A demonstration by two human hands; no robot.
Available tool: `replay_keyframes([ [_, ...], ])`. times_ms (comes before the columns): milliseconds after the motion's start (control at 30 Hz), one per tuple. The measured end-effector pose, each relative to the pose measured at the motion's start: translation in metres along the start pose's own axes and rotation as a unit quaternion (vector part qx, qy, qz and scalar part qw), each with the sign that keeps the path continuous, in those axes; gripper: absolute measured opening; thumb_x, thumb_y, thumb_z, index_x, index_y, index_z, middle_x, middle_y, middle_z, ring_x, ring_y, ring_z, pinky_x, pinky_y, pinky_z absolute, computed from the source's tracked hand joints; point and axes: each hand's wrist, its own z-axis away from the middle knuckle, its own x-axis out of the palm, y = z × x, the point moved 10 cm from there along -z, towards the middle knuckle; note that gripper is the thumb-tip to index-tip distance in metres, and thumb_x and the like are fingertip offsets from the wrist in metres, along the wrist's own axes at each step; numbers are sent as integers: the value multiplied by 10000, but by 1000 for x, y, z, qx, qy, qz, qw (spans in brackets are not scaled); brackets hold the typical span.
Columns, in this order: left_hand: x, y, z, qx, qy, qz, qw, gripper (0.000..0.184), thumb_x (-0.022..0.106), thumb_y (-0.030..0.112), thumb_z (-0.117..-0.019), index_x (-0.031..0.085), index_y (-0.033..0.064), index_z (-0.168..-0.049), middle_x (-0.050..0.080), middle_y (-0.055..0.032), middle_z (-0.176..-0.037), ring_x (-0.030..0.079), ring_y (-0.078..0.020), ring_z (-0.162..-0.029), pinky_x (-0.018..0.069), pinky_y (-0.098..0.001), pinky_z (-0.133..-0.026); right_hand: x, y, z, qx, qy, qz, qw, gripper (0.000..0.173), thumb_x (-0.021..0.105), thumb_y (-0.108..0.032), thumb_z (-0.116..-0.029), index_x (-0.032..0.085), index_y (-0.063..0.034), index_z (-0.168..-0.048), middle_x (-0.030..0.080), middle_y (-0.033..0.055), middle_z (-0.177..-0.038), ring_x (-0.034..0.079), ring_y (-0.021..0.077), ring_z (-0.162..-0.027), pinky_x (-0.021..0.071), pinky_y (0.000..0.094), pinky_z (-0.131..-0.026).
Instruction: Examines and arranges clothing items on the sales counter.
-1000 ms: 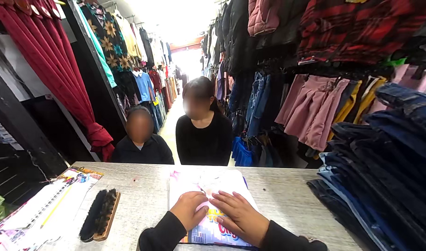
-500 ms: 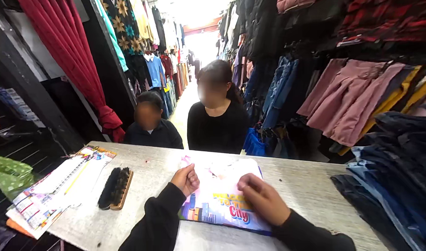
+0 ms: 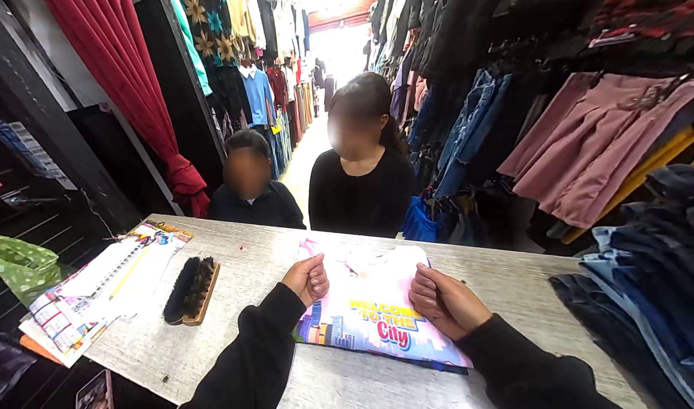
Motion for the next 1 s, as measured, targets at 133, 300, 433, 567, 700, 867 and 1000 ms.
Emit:
replay_keyframes([
  [133, 1, 0, 0, -1, -6, -8, 1000, 537, 320, 224, -1121, 411, 160, -596, 413, 54, -457, 415, -40, -374, 391, -168, -421, -1, 1, -1, 4, 0, -12, 1000, 525, 260, -268, -1129, 411, -178, -635, 360, -79, -480, 346, 5, -379, 305, 137, -382],
  [300, 1, 0, -2, 4, -12, -20, 1000, 538, 315, 221, -1120, 422, 163, -596, 425, 60, -464, 423, -35, -381, 395, -166, -428, -1, 2, -1, 18, -4, -36, 999, 528, 248, -275, -1131, 420, -175, -642, 374, -77, -481, 359, 3, -378, 318, 134, -381],
  [433, 0, 0, -2, 8, -3, -20, 1000, 534, 313, 218, -1122, 423, 156, -603, 427, 53, -467, 431, -41, -382, 409, -170, -430, 0, 1, 0, 30, -15, -47, 998, 516, 245, -274, -1134, 425, -173, -661, 386, -77, -489, 374, 7, -380, 324, 140, -379],
  [567, 0, 1, 0, 11, 7, -22, 1000, 533, 319, 210, -1122, 421, 154, -602, 427, 49, -467, 431, -47, -382, 412, -175, -429, 2, 5, 2, 49, -24, -73, 996, 545, 253, -314, -1136, 418, -169, -636, 367, -81, -467, 357, -14, -350, 307, 118, -350],
  [700, 0, 2, 1, 13, 10, -22, 1000, 534, 327, 203, -1120, 423, 149, -597, 428, 46, -463, 436, -48, -380, 416, -173, -429, 3, 7, 2, 64, -34, -87, 994, 573, 248, -347, -1134, 403, -175, -610, 351, -82, -451, 339, -17, -334, 291, 115, -338],
  [867, 1, 0, 2, 14, 3, -31, 999, 540, 318, 199, -1122, 424, 149, -595, 444, 42, -464, 454, -51, -390, 433, -180, -445, 3, 8, 1, 63, -51, -89, 993, 590, 235, -363, -1133, 409, -177, -602, 354, -84, -452, 348, -19, -337, 300, 115, -339],
  [1000, 4, 6, 8, 42, 0, -109, 993, 402, 395, 119, -1085, 503, 132, -698, 500, 53, -528, 491, -45, -452, 449, -185, -491, 5, 1, 2, -6, -41, -17, 999, 470, 308, -186, -1086, 464, -193, -643, 403, -92, -500, 380, -19, -399, 335, 122, -398],
])
